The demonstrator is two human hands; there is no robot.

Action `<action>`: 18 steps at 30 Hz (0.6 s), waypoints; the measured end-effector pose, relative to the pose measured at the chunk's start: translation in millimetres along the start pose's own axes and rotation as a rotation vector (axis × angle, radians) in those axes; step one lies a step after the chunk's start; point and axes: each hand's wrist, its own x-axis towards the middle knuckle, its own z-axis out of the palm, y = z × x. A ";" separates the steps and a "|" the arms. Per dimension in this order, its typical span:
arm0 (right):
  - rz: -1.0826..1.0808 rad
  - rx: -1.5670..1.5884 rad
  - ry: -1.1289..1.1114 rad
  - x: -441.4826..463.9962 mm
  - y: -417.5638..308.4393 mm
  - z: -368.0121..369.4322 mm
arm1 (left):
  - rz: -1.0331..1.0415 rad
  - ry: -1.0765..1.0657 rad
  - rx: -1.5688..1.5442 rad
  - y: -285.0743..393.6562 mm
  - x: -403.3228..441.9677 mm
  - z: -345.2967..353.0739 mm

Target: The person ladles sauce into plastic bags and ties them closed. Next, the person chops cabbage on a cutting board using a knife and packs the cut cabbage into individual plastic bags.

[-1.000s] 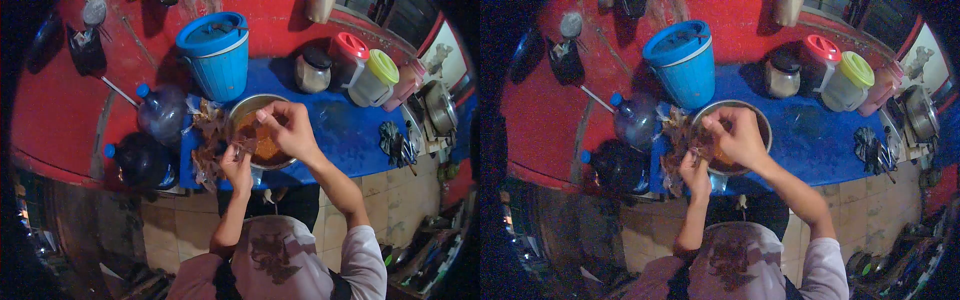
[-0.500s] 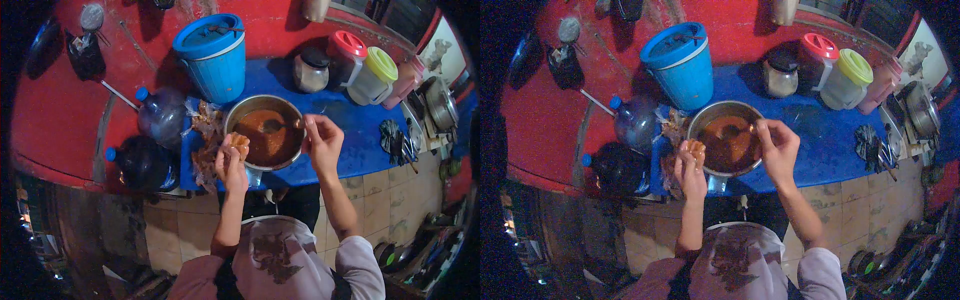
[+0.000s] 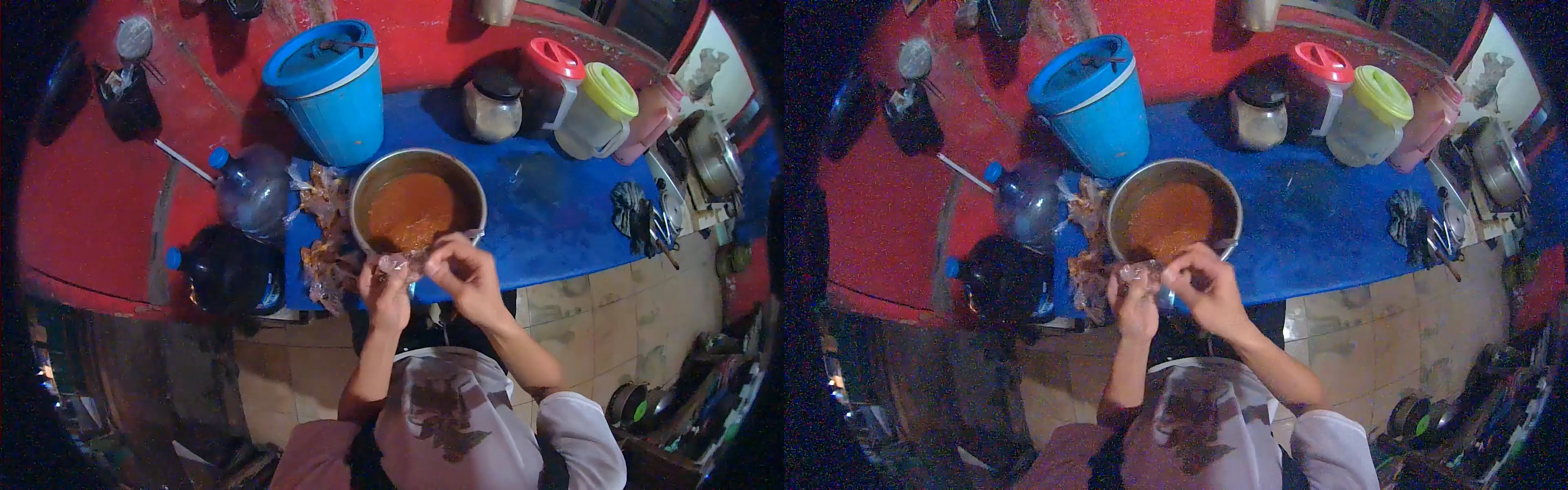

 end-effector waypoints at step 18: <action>-0.229 -0.435 -0.154 2.6 -16.4 -22.7 | 0.043 -0.135 0.646 24.1 -43.3 -3.1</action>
